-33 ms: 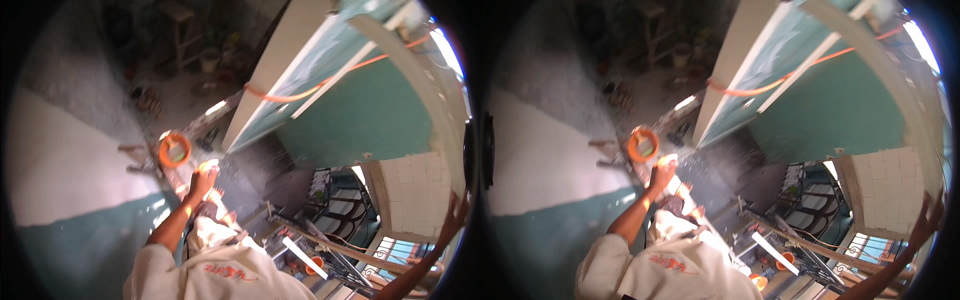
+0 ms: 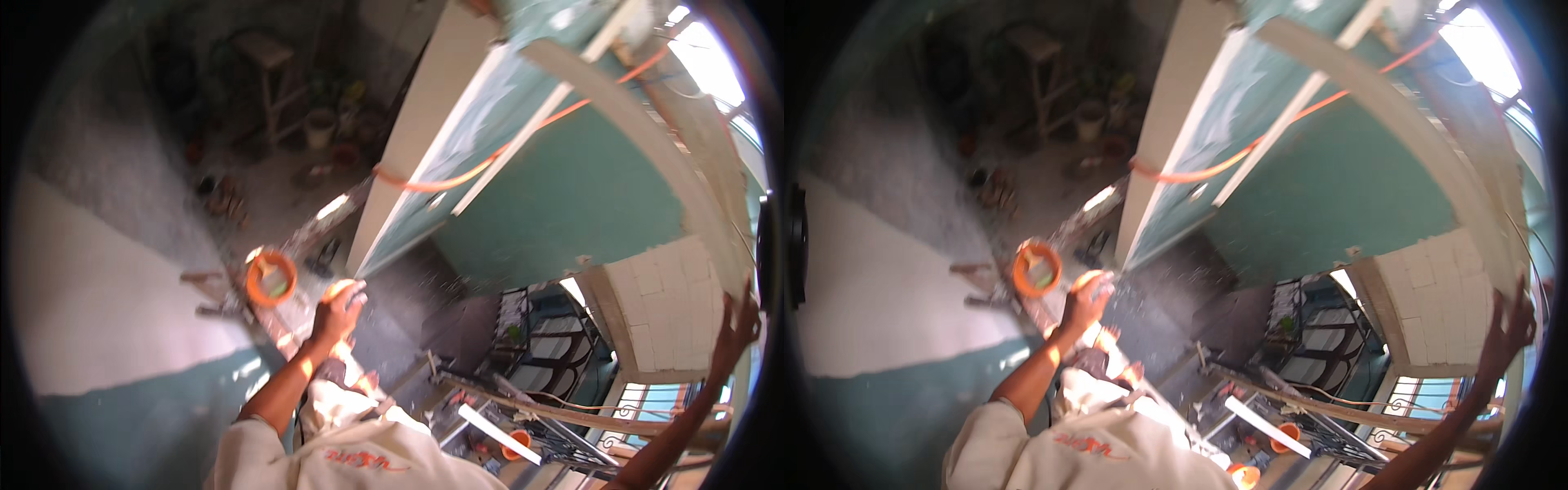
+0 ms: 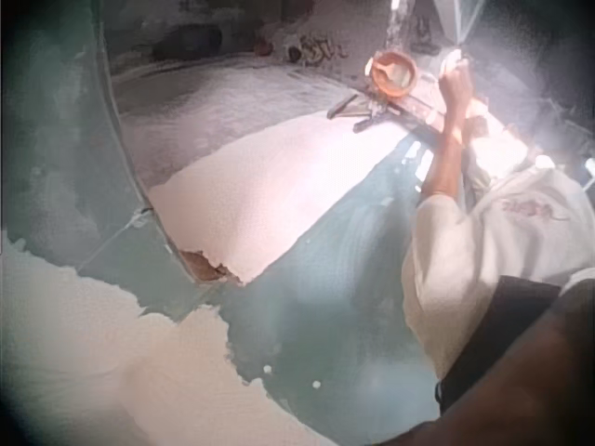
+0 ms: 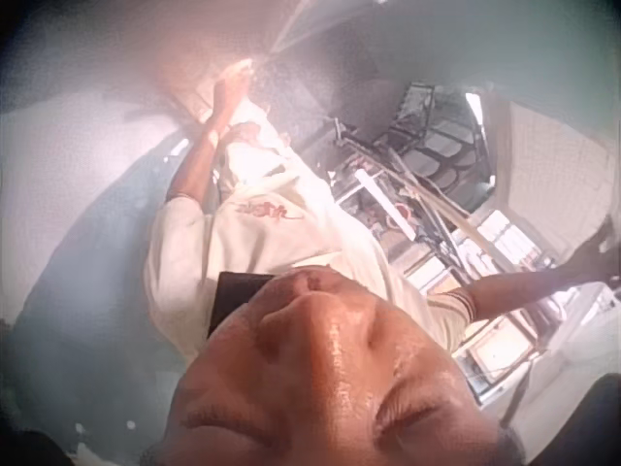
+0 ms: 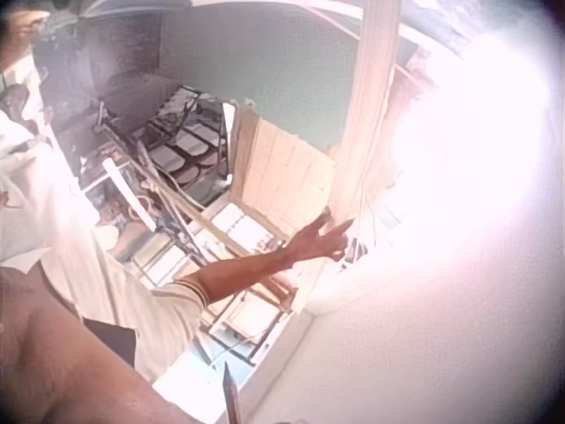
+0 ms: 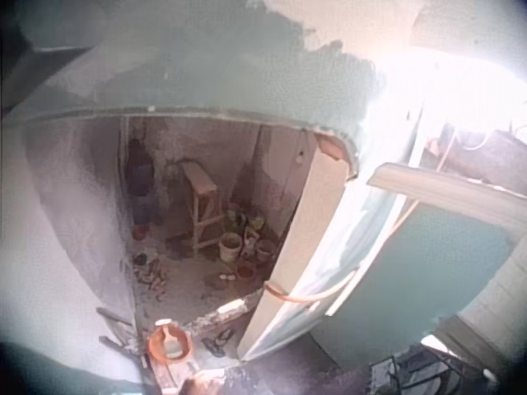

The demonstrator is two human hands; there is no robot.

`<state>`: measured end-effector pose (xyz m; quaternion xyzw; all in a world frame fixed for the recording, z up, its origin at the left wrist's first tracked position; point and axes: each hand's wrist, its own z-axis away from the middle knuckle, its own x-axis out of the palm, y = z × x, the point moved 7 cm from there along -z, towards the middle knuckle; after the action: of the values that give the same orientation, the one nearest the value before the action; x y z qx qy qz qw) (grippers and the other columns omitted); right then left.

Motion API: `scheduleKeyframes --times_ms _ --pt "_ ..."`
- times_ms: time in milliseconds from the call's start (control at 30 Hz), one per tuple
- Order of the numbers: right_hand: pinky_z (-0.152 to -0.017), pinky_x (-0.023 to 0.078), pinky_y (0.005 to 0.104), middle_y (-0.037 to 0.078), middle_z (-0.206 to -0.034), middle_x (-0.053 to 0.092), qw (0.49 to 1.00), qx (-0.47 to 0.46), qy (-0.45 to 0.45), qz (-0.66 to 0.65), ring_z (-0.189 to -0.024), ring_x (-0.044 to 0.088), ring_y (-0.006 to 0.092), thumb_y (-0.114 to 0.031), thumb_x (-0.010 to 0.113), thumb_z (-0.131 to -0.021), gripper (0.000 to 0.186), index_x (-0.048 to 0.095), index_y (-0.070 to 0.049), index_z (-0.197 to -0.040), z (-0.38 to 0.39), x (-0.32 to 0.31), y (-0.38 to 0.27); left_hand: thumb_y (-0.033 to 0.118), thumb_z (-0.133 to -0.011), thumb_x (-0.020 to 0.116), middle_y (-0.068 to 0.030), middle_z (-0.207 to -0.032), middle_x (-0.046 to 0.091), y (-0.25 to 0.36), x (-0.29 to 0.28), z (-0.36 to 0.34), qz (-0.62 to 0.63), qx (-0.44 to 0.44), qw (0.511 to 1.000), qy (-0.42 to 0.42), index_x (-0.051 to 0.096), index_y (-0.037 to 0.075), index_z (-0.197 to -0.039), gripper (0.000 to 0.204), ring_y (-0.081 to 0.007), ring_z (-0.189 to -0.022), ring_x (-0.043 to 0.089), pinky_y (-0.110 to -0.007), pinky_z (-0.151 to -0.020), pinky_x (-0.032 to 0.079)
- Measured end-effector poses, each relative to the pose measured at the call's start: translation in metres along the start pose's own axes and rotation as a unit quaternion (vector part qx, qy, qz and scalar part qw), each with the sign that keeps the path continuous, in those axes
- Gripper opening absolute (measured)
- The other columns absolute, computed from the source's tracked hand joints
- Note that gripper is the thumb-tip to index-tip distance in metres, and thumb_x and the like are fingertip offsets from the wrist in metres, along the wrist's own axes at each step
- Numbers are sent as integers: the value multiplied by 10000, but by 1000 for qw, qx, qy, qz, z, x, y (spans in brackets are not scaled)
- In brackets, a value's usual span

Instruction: The person applies adhesive to a white ceiling molding strip and positions it along the ceiling edge. They press the strip into place, mark alignment points with a pencil, and adjust the strip to ensure a proper fit.

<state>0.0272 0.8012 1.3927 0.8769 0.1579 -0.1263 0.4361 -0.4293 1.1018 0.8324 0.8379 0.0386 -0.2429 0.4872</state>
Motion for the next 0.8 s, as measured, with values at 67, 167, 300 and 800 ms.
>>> scheduleKeyframes --times_ms 67,167,300,800 --pt "-1184 213 467 73 -1293 605 998 47 -20 -26 -1279 513 224 -377 581 -1053 536 474 -251 -1563 -1 4 -1 127 -833 817 -108 -1217 695 144 5 -93 34 192 981 -13 713 109 -1201 383 -316 -1143 651 -416 -995 505" --pt "-1115 262 462 22 -1089 568 993 -16 96 -68 -1129 549 184 -272 703 -957 583 537 -220 -1514 -17 -52 -38 121 -779 861 -133 -1361 621 316 -12 -155 92 420 901 53 700 145 -1247 495 -332 -1257 587 -461 -1043 465" --pt "-1046 331 510 13 -1036 551 993 -20 77 -87 -1059 546 178 -281 727 -922 624 523 -280 -1512 -23 -68 -43 158 -684 920 -159 -1499 508 461 -20 -217 48 566 809 153 641 221 -1386 758 -364 -1362 496 -523 -1112 378" --pt "-966 437 461 -47 -844 551 961 9 255 -105 -920 597 147 -215 754 -867 491 676 -411 -1311 -41 -117 -22 93 -819 838 -88 -1183 597 548 3 -262 -41 638 738 217 557 272 -1487 746 -285 -1102 614 -488 -972 477"
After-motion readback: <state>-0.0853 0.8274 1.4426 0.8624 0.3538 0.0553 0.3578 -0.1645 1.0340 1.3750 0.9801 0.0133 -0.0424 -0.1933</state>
